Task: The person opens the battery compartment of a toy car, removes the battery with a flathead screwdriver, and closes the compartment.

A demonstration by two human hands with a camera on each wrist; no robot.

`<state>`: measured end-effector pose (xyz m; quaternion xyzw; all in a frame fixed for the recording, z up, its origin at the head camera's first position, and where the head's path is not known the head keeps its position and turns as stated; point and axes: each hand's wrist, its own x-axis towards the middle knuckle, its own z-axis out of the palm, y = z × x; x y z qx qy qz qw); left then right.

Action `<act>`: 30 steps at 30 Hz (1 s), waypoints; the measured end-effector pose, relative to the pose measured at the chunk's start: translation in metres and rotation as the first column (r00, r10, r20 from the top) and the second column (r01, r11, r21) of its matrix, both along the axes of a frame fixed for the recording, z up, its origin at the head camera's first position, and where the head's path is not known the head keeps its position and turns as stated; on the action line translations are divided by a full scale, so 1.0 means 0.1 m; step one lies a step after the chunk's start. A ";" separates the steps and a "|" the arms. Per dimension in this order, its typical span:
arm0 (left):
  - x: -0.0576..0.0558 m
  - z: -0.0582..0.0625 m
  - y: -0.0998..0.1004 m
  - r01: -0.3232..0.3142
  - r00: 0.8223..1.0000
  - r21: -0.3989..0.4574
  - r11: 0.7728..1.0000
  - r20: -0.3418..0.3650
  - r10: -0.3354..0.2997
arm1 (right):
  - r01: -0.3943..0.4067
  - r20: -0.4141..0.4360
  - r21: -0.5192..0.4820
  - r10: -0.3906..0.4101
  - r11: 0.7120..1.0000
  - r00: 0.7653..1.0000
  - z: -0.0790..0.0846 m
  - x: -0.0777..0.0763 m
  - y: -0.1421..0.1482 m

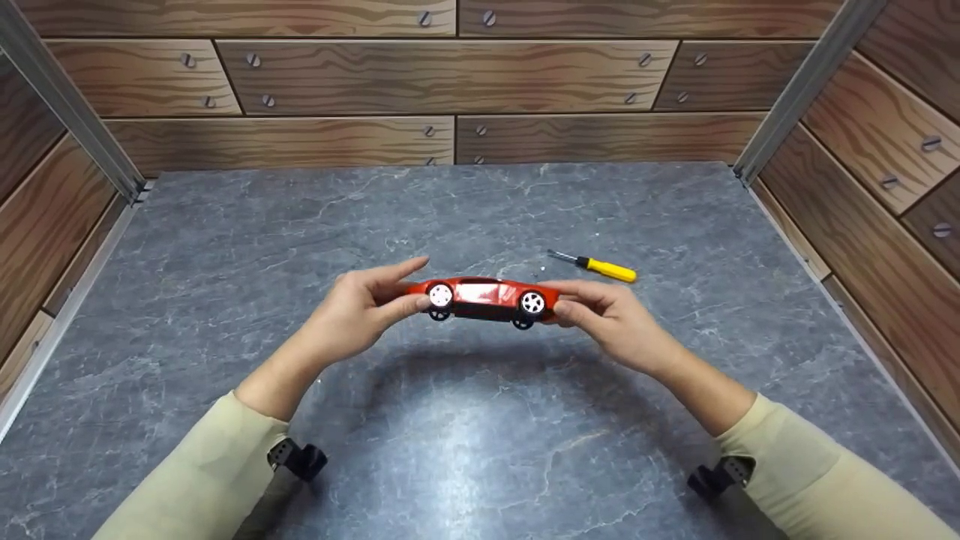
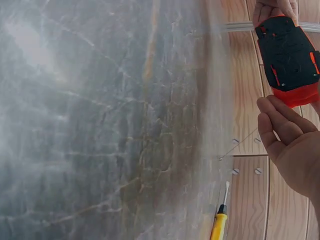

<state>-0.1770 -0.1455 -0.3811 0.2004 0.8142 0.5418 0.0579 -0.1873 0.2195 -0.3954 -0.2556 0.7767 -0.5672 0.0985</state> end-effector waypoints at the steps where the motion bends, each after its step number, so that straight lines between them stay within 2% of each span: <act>1: 0.00 0.01 0.00 -0.005 1.000 0.013 1.000 0.008 0.005 | -0.001 0.005 -0.007 0.001 1.000 1.000 0.01 0.00 0.00; 5: -0.02 0.03 0.01 -0.024 0.999 0.047 0.999 0.026 0.023 | -0.008 0.034 -0.033 0.009 0.999 0.999 0.03 -0.01 -0.01; 12: -0.03 0.07 0.01 -0.050 0.999 0.042 0.998 -0.003 0.050 | 0.008 0.048 -0.067 -0.005 0.998 0.999 0.07 -0.03 -0.02; 17: -0.04 0.12 0.02 -0.056 0.998 0.070 0.996 -0.029 0.058 | 0.007 0.031 -0.105 -0.003 0.994 1.000 0.10 -0.05 -0.03; 24: -0.05 0.19 0.04 -0.068 0.994 0.086 0.994 -0.078 0.075 | 0.041 0.041 -0.089 -0.037 0.995 0.998 0.19 -0.03 -0.03; 30: -0.06 0.27 0.03 -0.064 0.995 0.100 0.993 -0.067 0.071 | 0.071 0.045 -0.081 -0.067 0.994 0.997 0.26 -0.04 -0.05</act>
